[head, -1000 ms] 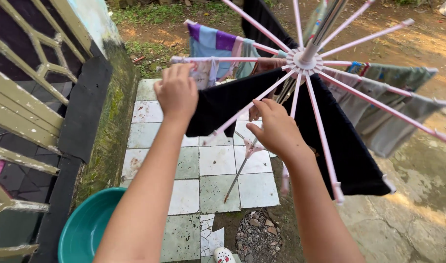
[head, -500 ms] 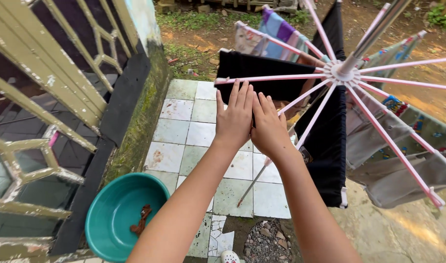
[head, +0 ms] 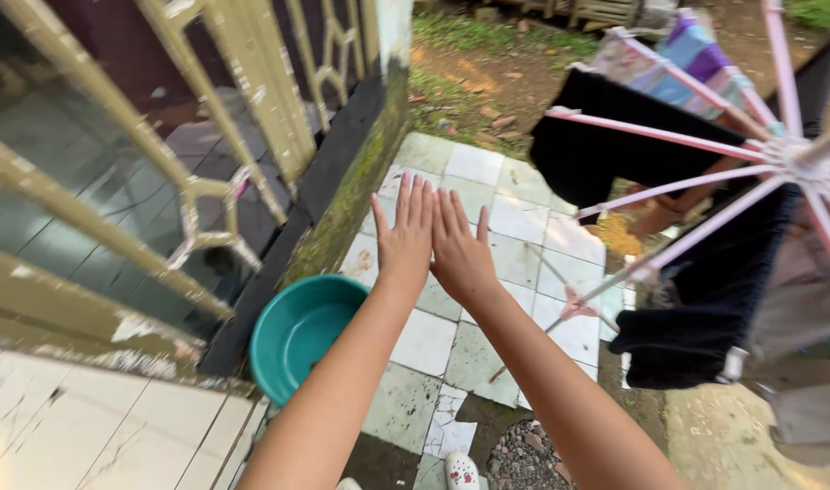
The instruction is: Hanging wet clothes on a circular laundry rack.
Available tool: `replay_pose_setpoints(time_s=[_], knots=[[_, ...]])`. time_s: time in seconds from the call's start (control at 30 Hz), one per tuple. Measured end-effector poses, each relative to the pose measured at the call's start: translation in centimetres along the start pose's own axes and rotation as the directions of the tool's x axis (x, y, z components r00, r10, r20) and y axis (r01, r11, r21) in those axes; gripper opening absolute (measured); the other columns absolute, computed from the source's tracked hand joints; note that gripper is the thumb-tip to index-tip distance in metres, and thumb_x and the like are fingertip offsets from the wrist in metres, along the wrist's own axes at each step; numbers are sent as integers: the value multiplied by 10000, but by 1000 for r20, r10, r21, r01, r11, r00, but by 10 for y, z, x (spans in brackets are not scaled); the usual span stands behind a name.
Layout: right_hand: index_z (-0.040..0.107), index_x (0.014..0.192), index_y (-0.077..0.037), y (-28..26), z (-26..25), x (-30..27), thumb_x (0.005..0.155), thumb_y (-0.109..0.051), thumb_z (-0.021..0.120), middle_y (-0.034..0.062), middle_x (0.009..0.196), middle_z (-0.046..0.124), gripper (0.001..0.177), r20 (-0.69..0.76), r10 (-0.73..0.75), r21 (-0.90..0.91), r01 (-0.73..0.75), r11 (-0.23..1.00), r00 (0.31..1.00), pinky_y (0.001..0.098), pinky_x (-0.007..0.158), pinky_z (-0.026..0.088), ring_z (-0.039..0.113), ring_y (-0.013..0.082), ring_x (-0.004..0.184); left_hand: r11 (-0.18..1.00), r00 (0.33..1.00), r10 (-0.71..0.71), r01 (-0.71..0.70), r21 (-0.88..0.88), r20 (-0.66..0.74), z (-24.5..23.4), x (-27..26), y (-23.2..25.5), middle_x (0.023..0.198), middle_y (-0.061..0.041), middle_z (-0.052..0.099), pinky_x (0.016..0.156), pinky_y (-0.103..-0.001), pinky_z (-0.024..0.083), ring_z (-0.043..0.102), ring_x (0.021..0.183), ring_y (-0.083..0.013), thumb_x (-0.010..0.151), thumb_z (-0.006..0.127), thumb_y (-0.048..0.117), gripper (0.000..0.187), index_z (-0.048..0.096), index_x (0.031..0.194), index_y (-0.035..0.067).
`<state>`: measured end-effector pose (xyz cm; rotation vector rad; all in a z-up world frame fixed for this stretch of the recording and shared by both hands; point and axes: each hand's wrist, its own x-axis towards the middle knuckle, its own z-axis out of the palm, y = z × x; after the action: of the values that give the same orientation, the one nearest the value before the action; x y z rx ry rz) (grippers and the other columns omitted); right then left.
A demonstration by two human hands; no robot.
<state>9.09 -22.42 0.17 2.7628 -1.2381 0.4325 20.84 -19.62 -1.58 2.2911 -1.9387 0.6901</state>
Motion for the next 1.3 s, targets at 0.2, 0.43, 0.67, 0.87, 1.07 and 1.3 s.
replay_pose_setpoints(time_s=[0.2, 0.43, 0.67, 0.87, 1.07, 1.3], knots=[[163, 1627, -50, -69, 76, 1, 789, -150, 713, 110, 1699, 190, 1007, 67, -348, -25, 350, 936, 935, 663, 1203, 217, 195, 282, 1575, 989, 978, -46, 17, 144, 202, 64, -98, -110, 1734, -73, 63, 1187, -676, 117, 0, 1583, -277, 930, 586, 240, 886, 111, 1676, 174], [90, 1621, -367, -109, 187, -25, 819, 27, 581, 6, 1690, 183, 1021, 306, -280, -62, 312, 948, 910, 709, 1127, 254, 279, 277, 1519, 983, 903, -153, 98, 153, 402, 136, -209, -200, 1734, -64, 7, 1187, -668, 154, 25, 1589, -277, 902, 642, 148, 988, 30, 1665, 292], [19, 1611, -407, -136, 305, -50, 858, -6, 588, 20, 1695, 163, 1025, 511, -151, -93, 229, 969, 846, 696, 1134, 267, 348, 300, 1476, 980, 763, -199, 154, 126, 615, 228, -262, -221, 1714, -91, -46, 1119, -761, 176, 23, 1541, -447, 853, 608, 0, 1065, -33, 1646, 309], [-105, 1590, -435, -153, 440, -89, 937, -61, 570, 63, 1698, 121, 1011, 735, -160, -48, 285, 957, 659, 641, 1136, 297, 291, 339, 1501, 956, 598, -169, 294, -18, 784, 303, -286, -184, 1700, -90, -110, 1105, -797, 122, -29, 1520, -494, 827, 556, -73, 1103, -81, 1630, 336], [210, 1571, -260, -171, 591, -117, 923, -388, 688, 45, 1646, 286, 815, 845, 17, 41, -97, 994, 535, 548, 1106, 424, 398, 304, 1474, 770, 554, -234, 607, -195, 799, 372, -337, -136, 1708, -91, -13, 1238, -584, 91, 38, 1573, -259, 854, 605, 35, 993, -3, 1619, 208], [527, 1346, -93, -188, 718, -141, 1003, -490, 685, 256, 1266, 654, 547, 662, 414, 155, -654, 740, 625, 531, 963, 532, 635, 465, 1154, 576, 599, -357, 745, -337, 717, 427, -358, -118, 1684, -95, 150, 1222, -541, 145, 110, 1557, -273, 874, 657, 111, 896, 139, 1604, 114]])
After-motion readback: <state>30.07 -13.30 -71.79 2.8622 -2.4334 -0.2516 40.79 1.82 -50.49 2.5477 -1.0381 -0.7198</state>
